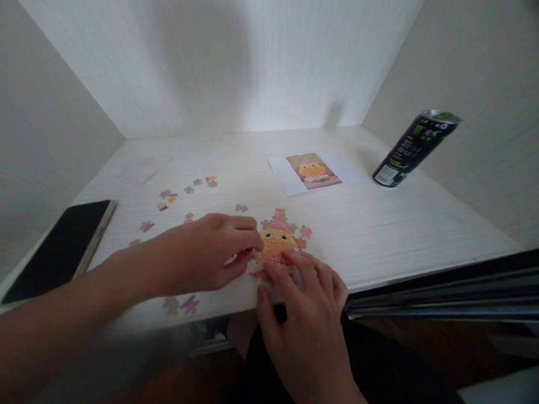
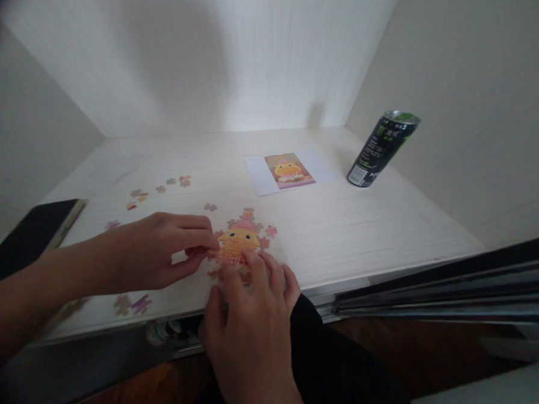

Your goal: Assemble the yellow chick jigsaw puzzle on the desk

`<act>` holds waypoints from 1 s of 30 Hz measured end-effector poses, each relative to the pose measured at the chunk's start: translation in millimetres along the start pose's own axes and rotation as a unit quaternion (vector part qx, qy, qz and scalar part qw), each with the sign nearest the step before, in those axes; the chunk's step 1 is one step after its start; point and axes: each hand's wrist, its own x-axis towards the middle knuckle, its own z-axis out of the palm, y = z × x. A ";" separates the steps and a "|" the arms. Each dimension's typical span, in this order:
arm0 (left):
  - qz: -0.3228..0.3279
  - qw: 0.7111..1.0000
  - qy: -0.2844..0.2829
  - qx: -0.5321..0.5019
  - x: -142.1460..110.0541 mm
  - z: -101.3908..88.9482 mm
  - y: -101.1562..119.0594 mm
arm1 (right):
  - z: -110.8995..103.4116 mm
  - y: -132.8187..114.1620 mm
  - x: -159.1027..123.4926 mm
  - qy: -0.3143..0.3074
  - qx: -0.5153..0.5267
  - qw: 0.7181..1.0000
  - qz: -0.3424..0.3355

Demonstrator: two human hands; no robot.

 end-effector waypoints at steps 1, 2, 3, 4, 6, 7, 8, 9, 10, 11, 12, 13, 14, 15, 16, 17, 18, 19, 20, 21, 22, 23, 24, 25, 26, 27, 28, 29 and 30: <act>0.015 1.000 0.013 -0.016 0.2 -0.9 0.0 | -2.0 1.1 1.2 0.031 0.030 0.999 0.003; 0.037 0.998 0.029 -0.034 0.3 -1.6 0.5 | -5.0 2.6 2.9 0.065 0.070 0.995 0.016; 0.064 0.996 0.046 -0.051 0.2 -2.3 1.7 | -9.0 4.3 4.9 0.089 0.119 0.988 0.039; 0.091 0.992 0.060 -0.062 0.2 -2.6 3.4 | -13.8 6.1 7.2 0.096 0.174 0.977 0.073; 0.138 0.985 0.084 -0.068 0.4 -2.3 8.2 | -23.6 9.3 12.5 0.050 0.294 0.942 0.154; 0.161 0.980 0.092 -0.071 0.7 -1.6 10.8 | -27.8 10.3 15.1 0.009 0.353 0.917 0.188; 0.182 0.976 0.097 -0.075 1.1 -0.7 13.3 | -31.0 10.9 17.5 -0.031 0.405 0.889 0.209; 0.193 0.974 0.094 -0.077 1.6 0.4 15.6 | -33.2 11.0 19.5 -0.064 0.449 0.864 0.220; 0.206 0.970 0.096 -0.084 2.1 1.5 17.4 | -34.2 10.8 21.1 -0.086 0.481 0.843 0.227; 0.215 0.967 0.097 -0.092 2.5 2.7 18.9 | -34.4 10.6 22.3 -0.099 0.503 0.826 0.234; 0.218 0.966 0.098 -0.096 2.9 3.7 19.9 | -33.9 10.4 23.1 -0.107 0.516 0.815 0.241; 0.214 0.967 0.104 -0.095 3.2 4.6 20.6 | -33.0 10.4 23.6 -0.114 0.525 0.806 0.248; 0.210 0.967 0.113 -0.090 3.4 5.5 21.0 | -32.2 10.8 24.1 -0.119 0.530 0.800 0.256; 0.209 0.966 0.122 -0.090 3.5 6.4 21.1 | -31.5 11.6 24.5 -0.124 0.533 0.795 0.263; 0.208 0.965 0.132 -0.087 3.7 7.4 20.9 | -31.3 12.8 24.9 -0.128 0.534 0.792 0.268; 0.203 0.965 0.141 -0.083 4.0 8.5 20.3 | -31.5 14.4 25.4 -0.129 0.531 0.793 0.271; 0.200 0.964 0.153 -0.082 4.3 9.9 19.3 | -32.3 16.5 26.0 -0.121 0.522 0.798 0.275; 0.189 0.966 0.157 -0.084 4.7 11.6 17.8 | -33.5 19.0 26.6 -0.101 0.508 0.810 0.276; 0.175 0.970 0.148 -0.084 5.1 13.4 15.9 | -35.0 21.7 27.1 -0.077 0.485 0.826 0.277; 0.159 0.976 0.125 -0.077 5.5 15.4 13.7 | -36.8 24.4 27.5 -0.054 0.455 0.845 0.275; 0.147 0.983 0.089 -0.062 5.8 17.4 11.5 | -38.5 26.9 27.8 -0.035 0.420 0.865 0.273; 0.138 0.988 0.046 -0.044 6.0 19.2 9.4 | -40.0 29.0 27.9 -0.024 0.383 0.883 0.270; 0.135 0.990 0.009 -0.024 6.1 20.7 7.8 | -41.1 30.5 27.9 -0.025 0.346 0.899 0.269; 0.135 0.991 -0.017 -0.006 6.2 21.9 6.7 | -41.9 31.4 27.8 -0.034 0.314 0.909 0.271; 0.137 0.990 -0.030 0.008 6.4 22.5 6.2 | -42.4 31.7 27.8 -0.048 0.290 0.915 0.277; 0.140 0.990 -0.030 0.013 6.6 22.7 6.2 | -42.5 31.6 28.0 -0.061 0.272 0.917 0.286; 0.145 0.989 -0.022 0.015 7.0 22.5 6.5 | -42.4 31.2 28.3 -0.075 0.261 0.915 0.298; 0.150 0.988 -0.014 0.017 7.5 22.0 7.0 | -42.1 30.9 28.8 -0.089 0.255 0.912 0.308; 0.154 0.988 -0.006 0.019 8.2 21.3 7.5 | -41.8 30.7 29.4 -0.099 0.252 0.909 0.315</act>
